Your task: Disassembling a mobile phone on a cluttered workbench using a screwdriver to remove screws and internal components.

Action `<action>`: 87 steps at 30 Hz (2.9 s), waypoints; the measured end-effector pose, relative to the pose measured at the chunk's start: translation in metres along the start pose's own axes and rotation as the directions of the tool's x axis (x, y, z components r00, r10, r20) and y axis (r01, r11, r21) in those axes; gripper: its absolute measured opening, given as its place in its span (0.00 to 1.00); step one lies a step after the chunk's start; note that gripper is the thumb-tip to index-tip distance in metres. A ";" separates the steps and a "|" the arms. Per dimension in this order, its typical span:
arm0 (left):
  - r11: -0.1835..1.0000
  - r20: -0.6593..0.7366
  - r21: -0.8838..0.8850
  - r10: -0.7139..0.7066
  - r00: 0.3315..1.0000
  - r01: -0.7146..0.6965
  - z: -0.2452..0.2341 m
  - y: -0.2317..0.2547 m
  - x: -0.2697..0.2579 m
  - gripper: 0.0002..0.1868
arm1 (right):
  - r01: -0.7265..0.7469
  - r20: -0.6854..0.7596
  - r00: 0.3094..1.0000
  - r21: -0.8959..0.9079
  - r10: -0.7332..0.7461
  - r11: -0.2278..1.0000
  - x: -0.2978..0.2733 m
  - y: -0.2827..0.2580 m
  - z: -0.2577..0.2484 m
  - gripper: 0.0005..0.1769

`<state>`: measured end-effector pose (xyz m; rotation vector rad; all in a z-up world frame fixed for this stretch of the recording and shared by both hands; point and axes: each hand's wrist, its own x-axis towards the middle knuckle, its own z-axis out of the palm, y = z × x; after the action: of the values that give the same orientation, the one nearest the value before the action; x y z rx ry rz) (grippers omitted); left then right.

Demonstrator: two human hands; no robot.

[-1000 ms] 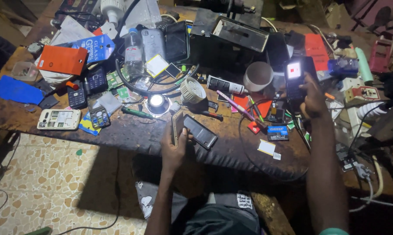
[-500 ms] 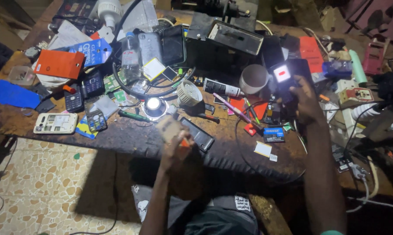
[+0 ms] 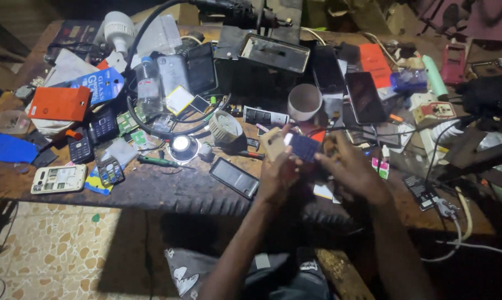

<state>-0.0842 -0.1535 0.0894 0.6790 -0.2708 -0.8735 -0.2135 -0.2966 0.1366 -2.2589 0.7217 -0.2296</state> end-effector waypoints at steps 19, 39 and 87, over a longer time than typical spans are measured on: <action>0.985 -0.160 -0.172 -0.055 0.986 0.027 0.016 0.018 0.004 0.11 | 0.373 -0.160 0.901 -0.188 -0.403 0.908 0.013 0.041 0.036 0.14; 0.976 -0.046 -0.131 -0.184 0.982 0.176 0.005 0.022 -0.004 0.14 | -0.005 -0.226 0.974 0.069 0.021 0.998 0.013 0.018 -0.012 0.22; 0.880 -0.336 0.377 0.419 0.843 -0.287 -0.232 0.071 -0.063 0.13 | 0.197 -0.444 0.804 0.827 0.395 0.527 0.102 0.149 0.051 0.16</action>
<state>0.0315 0.0286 -0.0381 1.0528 -0.1497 -0.3099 -0.1745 -0.4075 -0.0093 -1.1307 0.8054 -1.0391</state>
